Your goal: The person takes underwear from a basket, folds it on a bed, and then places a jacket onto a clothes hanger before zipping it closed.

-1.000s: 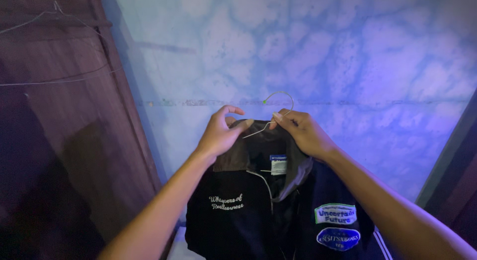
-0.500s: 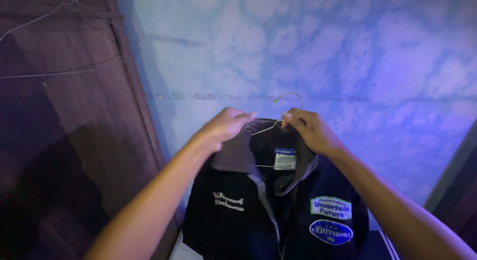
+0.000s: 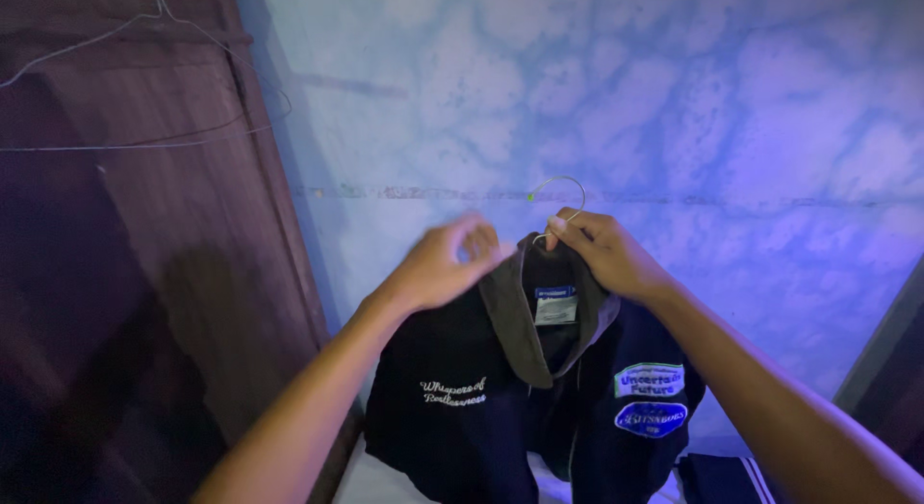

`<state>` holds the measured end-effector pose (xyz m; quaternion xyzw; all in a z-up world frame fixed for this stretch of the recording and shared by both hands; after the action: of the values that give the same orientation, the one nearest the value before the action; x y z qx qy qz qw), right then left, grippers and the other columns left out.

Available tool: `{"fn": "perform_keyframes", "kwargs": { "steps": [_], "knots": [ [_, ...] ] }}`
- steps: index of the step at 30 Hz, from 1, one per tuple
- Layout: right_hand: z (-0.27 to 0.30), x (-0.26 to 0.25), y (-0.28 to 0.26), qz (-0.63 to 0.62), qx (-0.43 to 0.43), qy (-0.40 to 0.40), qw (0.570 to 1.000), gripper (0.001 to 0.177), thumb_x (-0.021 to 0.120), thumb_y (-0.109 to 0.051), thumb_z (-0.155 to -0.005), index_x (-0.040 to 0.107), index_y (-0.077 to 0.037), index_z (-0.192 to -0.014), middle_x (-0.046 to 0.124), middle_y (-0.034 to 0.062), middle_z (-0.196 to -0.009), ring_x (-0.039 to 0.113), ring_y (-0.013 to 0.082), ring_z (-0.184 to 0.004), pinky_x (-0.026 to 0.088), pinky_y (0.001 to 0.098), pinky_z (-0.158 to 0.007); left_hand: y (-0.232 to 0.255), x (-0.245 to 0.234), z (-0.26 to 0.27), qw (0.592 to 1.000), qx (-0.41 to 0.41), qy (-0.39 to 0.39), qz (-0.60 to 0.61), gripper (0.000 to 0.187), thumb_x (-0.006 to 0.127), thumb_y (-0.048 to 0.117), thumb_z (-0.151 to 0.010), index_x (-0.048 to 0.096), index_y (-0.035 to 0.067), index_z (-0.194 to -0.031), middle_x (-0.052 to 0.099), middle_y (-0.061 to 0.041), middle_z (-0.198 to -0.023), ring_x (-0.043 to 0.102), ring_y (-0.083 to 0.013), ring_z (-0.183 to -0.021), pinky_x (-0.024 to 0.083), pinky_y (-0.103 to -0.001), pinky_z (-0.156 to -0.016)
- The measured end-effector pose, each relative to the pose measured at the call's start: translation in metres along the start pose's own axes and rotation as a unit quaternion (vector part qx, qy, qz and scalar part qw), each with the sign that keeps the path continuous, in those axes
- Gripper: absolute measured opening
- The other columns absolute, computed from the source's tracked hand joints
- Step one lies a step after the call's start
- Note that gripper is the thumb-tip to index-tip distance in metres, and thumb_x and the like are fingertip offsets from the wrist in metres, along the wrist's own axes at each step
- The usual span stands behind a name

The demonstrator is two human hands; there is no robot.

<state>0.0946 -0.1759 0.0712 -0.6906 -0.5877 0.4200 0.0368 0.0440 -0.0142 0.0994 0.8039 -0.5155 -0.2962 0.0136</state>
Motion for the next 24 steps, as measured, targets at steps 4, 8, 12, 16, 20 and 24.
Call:
{"fn": "perform_keyframes", "kwargs": {
  "steps": [4,8,12,16,20,24],
  "knots": [
    [-0.002,-0.008,-0.013,-0.019,-0.029,0.005,0.999,0.036,0.042,-0.026,-0.096,0.061,0.0,-0.079,0.06,0.0026,-0.08,0.054,0.0107,-0.079,0.042,0.0248,-0.077,-0.023,0.04,0.022,0.976,-0.113,-0.179,-0.053,0.036,0.054,0.041,-0.085,0.063,0.007,-0.087,0.064,-0.014,-0.075,0.063,-0.0301,-0.073,0.047,-0.038,-0.065],
    [0.002,-0.012,-0.016,-0.004,0.033,0.006,0.999,0.032,0.048,-0.026,-0.091,0.064,0.0,-0.082,0.061,0.0034,-0.082,0.055,0.0117,-0.084,0.042,0.0268,-0.079,-0.022,0.032,0.024,0.977,-0.158,-0.114,-0.093,0.039,0.052,0.045,-0.083,0.065,0.009,-0.09,0.064,-0.018,-0.075,0.06,-0.037,-0.076,0.046,-0.042,-0.065],
    [0.019,-0.012,-0.01,0.032,0.064,-0.017,0.997,0.04,0.066,-0.018,-0.07,0.052,-0.007,-0.105,0.062,0.0057,-0.092,0.059,0.0133,-0.089,0.047,0.0308,-0.077,-0.029,0.026,0.029,0.965,-0.22,-0.086,-0.117,0.039,0.053,0.045,-0.083,0.065,0.009,-0.088,0.063,-0.018,-0.072,0.061,-0.0371,-0.075,0.046,-0.043,-0.064],
    [0.02,-0.031,0.009,0.156,0.008,0.004,0.988,0.023,0.057,-0.019,-0.082,0.064,-0.006,-0.1,0.066,0.0094,-0.092,0.064,0.0158,-0.083,0.052,0.0311,-0.075,-0.031,0.024,0.03,0.959,-0.242,-0.073,-0.13,0.041,0.054,0.048,-0.081,0.066,0.009,-0.086,0.064,-0.017,-0.071,0.062,-0.0361,-0.074,0.047,-0.043,-0.065],
    [0.027,-0.043,0.055,0.18,0.162,0.012,0.97,0.026,0.055,-0.025,-0.089,0.068,-0.004,-0.098,0.068,0.0142,-0.077,0.062,0.0237,-0.073,0.05,0.0356,-0.07,-0.034,0.023,0.03,0.95,-0.272,-0.091,-0.126,0.044,0.055,0.051,-0.079,0.067,0.009,-0.086,0.065,-0.015,-0.07,0.063,-0.0328,-0.072,0.048,-0.042,-0.065],
    [0.046,-0.015,0.089,-0.311,0.382,0.064,0.868,0.022,0.054,-0.02,-0.083,0.063,-0.003,-0.093,0.066,0.0045,-0.079,0.059,0.015,-0.069,0.048,0.0306,-0.066,-0.027,0.024,0.022,0.966,-0.225,-0.08,-0.098,0.046,0.055,0.053,-0.078,0.069,0.009,-0.083,0.067,-0.013,-0.074,0.064,-0.03,-0.072,0.049,-0.039,-0.067]
  ]
}}
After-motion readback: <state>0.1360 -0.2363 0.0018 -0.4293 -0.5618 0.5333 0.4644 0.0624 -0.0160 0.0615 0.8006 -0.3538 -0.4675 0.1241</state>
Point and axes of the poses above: each hand's wrist, its own z-axis away from the middle knuckle, its own x-axis out of the palm, y = z × x, the point moved 9 cm from there along -z, towards the middle knuckle
